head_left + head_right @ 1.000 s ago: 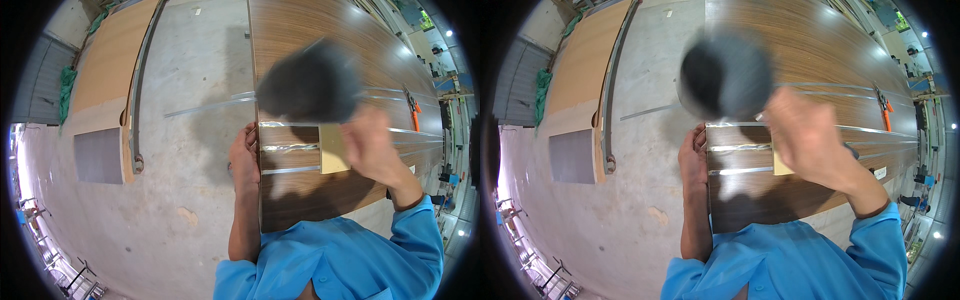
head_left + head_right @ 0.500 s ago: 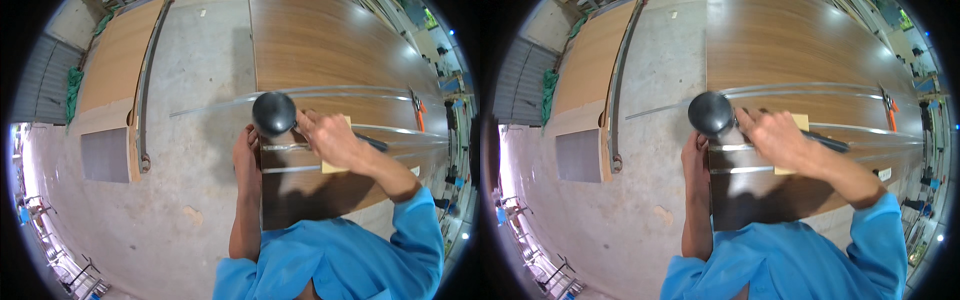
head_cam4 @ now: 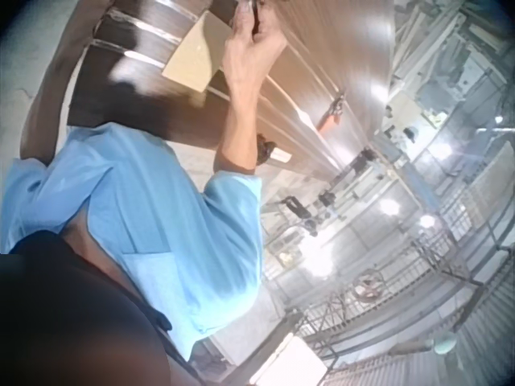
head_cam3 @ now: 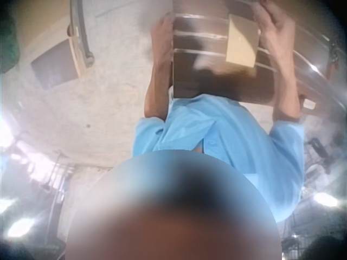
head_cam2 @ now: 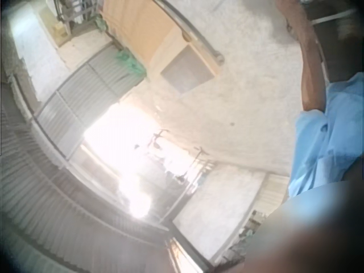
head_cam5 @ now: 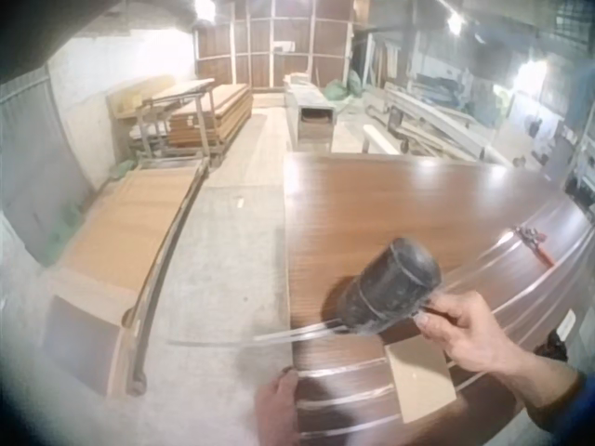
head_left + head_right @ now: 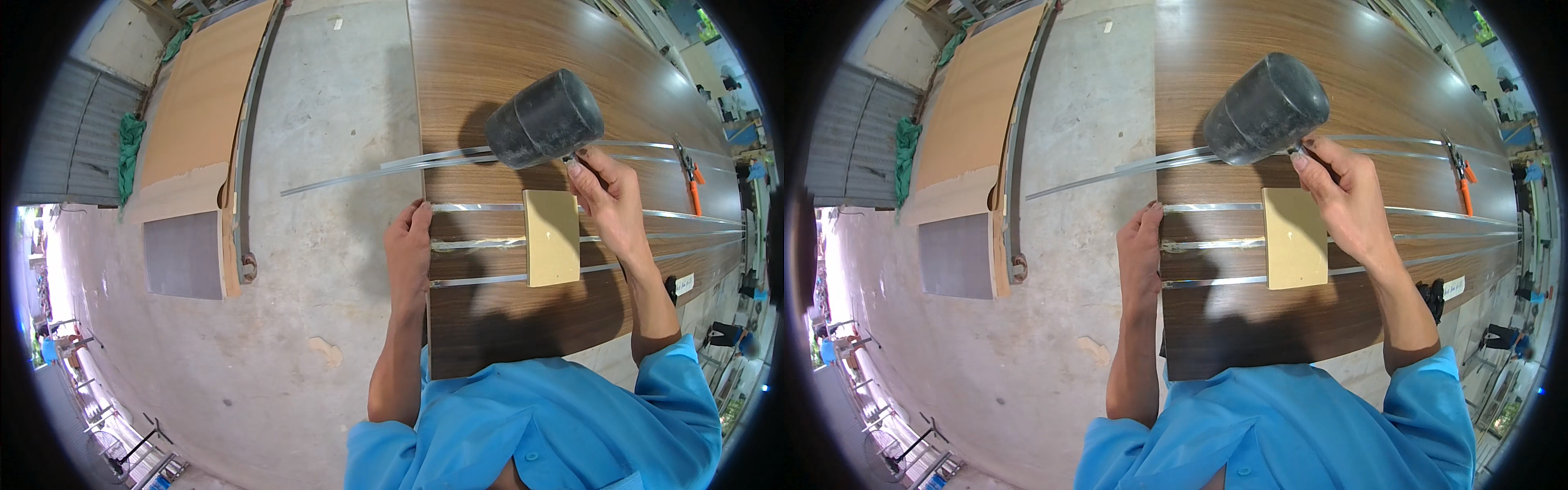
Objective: The person uses a rubber mallet and a small wooden block to tap metal strips into place along a large wooden panel. They repeatedly reposition the block and strike along the strips to secure them.
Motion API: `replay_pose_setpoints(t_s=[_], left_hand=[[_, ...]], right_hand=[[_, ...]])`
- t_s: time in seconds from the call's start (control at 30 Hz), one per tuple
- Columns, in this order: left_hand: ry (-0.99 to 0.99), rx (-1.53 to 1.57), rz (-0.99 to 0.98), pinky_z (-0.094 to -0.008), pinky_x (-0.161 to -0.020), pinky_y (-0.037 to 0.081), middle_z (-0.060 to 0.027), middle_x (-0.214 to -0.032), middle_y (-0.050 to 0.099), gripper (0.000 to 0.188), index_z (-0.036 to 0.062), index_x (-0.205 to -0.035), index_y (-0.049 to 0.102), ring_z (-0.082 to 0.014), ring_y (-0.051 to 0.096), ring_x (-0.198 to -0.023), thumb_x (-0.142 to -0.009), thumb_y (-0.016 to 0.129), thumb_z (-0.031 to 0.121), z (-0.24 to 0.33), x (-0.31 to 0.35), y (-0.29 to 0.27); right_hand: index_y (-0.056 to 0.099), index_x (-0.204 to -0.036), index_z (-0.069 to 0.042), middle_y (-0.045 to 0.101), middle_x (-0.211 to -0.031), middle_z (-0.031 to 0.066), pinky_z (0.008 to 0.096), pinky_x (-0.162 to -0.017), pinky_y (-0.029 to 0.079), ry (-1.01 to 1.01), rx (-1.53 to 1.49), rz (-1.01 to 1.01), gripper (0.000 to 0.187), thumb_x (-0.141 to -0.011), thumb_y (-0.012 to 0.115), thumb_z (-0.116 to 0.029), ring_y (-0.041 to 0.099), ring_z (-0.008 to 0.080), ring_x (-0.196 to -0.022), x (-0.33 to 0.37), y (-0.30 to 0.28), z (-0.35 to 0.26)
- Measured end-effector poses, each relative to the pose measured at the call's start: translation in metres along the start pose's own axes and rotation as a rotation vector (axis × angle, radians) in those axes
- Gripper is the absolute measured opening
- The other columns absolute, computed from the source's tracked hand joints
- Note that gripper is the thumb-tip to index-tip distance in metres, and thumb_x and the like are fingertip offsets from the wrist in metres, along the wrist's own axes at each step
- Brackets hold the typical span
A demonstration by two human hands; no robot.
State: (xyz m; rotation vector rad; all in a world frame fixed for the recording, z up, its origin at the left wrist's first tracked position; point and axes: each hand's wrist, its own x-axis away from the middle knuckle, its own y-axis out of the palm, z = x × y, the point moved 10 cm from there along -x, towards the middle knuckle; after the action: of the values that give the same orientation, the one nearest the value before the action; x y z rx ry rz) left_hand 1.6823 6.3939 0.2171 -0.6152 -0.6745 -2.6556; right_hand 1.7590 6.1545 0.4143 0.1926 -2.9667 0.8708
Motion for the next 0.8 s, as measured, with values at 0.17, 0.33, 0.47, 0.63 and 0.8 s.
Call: replay_pose_setpoints(t_s=[0.17, 0.33, 0.47, 0.63, 0.8], left_hand=[[-0.055, -0.189, 0.016, -0.0274, -0.086, 0.053, -0.0069, -0.102, 0.073, 0.038, -0.0059, -0.128, 0.069, -0.0126, 0.066, -0.093, -0.107, 0.063, 0.025, -0.007, -0.004, -0.011], [-0.369, 0.409, 0.001, -0.0324, -0.094, 0.057, -0.0115, -0.115, 0.075, 0.032, -0.0013, -0.127, 0.069, -0.0191, 0.071, -0.102, -0.109, 0.057, 0.023, -0.056, -0.007, -0.016], [-0.274, 0.568, -0.088, -0.0354, -0.096, 0.058, -0.0132, -0.119, 0.075, 0.032, -0.0022, -0.129, 0.066, -0.0221, 0.071, -0.108, -0.110, 0.053, 0.020, -0.060, -0.012, -0.018], [-0.238, 0.513, -0.024, -0.0348, -0.096, 0.058, -0.0122, -0.116, 0.075, 0.033, -0.0033, -0.129, 0.065, -0.0206, 0.071, -0.107, -0.110, 0.053, 0.021, -0.055, -0.009, -0.021], [-0.288, 0.458, 0.104, -0.0287, -0.085, 0.057, -0.0097, -0.112, 0.076, 0.032, -0.0010, -0.128, 0.066, -0.0158, 0.072, -0.099, -0.109, 0.054, 0.022, -0.052, 0.000, -0.025]], right_hand=[[0.070, -0.110, 0.005, 0.050, -0.073, -0.0044, 0.0261, -0.058, 0.034, 0.041, -0.051, -0.012, 0.022, -0.106, 0.065, -0.016, 0.041, 0.0046, -0.067, 0.010, -0.007, 0.015], [0.071, -0.115, 0.006, 0.061, -0.073, 0.0030, 0.0299, -0.061, 0.042, 0.062, 0.005, -0.001, 0.023, -0.104, 0.068, -0.013, 0.052, 0.0127, -0.064, 0.009, -0.004, 0.009], [0.071, -0.120, 0.006, 0.070, -0.084, 0.0193, 0.0408, -0.068, 0.051, -0.349, 0.329, -0.070, 0.026, -0.098, 0.068, -0.007, 0.065, 0.0333, -0.071, 0.013, 0.020, -0.037], [0.071, -0.124, 0.005, 0.069, -0.087, 0.0219, 0.0455, -0.065, 0.054, -0.595, 0.381, -0.106, 0.033, -0.092, 0.070, -0.002, 0.068, 0.0391, -0.072, 0.033, 0.039, -0.083], [0.071, -0.121, 0.007, 0.070, -0.085, 0.0218, 0.0459, -0.061, 0.054, -0.645, 0.670, -0.249, 0.034, -0.088, 0.071, -0.002, 0.069, 0.0383, -0.068, 0.029, 0.089, -0.101]])
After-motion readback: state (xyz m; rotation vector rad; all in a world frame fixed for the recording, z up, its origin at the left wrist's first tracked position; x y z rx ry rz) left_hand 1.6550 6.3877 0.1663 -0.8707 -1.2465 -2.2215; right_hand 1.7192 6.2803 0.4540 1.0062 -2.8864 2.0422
